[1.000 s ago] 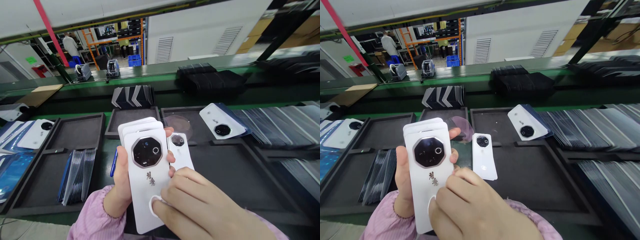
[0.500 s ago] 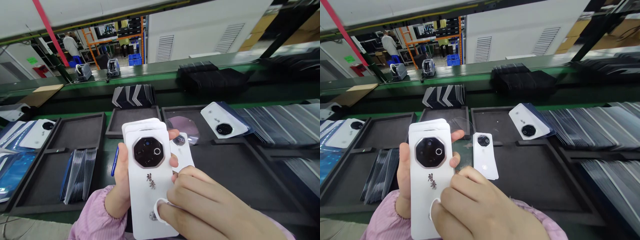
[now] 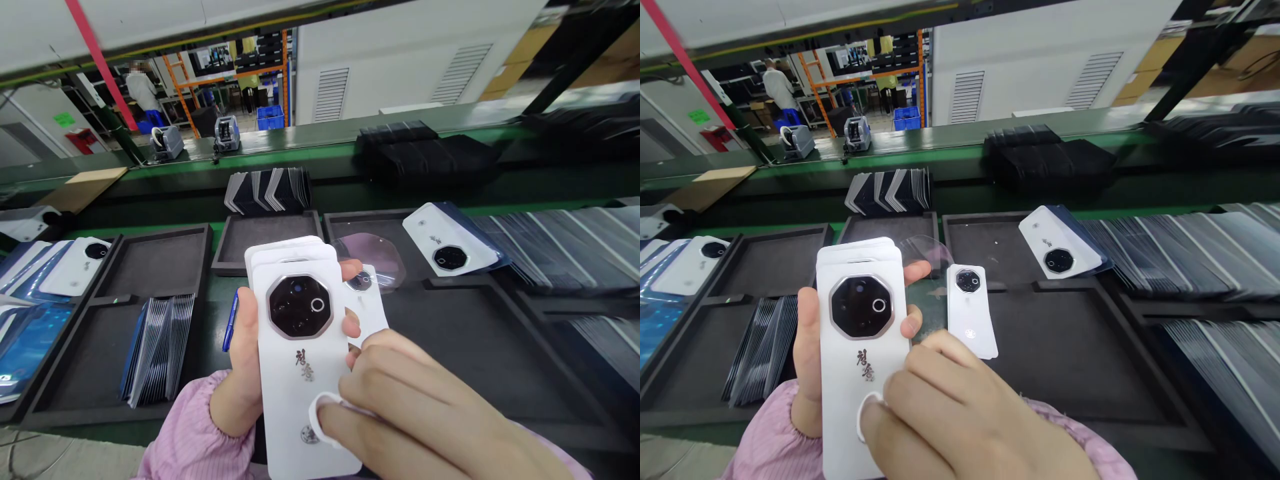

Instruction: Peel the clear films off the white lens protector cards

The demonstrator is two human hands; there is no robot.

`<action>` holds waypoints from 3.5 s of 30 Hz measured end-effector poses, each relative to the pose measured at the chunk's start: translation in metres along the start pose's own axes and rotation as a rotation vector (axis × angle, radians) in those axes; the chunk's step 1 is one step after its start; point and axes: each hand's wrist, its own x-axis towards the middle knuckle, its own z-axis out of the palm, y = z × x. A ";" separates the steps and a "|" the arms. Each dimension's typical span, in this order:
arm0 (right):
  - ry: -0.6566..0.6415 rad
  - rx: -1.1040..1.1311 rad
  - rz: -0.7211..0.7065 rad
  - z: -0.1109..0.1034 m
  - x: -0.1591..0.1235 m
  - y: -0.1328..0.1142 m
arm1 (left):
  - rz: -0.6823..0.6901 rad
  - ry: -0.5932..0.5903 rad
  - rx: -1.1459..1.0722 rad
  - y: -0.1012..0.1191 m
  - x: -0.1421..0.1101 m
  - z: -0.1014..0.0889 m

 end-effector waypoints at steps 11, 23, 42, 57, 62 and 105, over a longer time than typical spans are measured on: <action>0.166 -0.138 -0.118 0.017 0.010 0.005 | 0.100 0.063 0.133 -0.010 -0.001 0.001; 0.178 -0.011 -0.103 0.017 0.001 0.004 | 0.014 0.018 0.033 -0.005 0.000 0.002; 0.150 -0.018 -0.097 0.017 0.000 0.004 | 0.033 0.044 0.049 -0.004 -0.001 0.006; 0.129 -0.003 -0.124 0.016 0.000 0.004 | 0.072 0.036 0.035 -0.007 -0.003 0.007; 0.144 -0.001 -0.112 0.015 0.001 0.003 | 0.092 0.032 0.065 -0.007 -0.003 0.009; 0.128 -0.001 -0.117 0.019 -0.002 0.002 | 0.066 0.034 0.079 -0.006 -0.004 0.004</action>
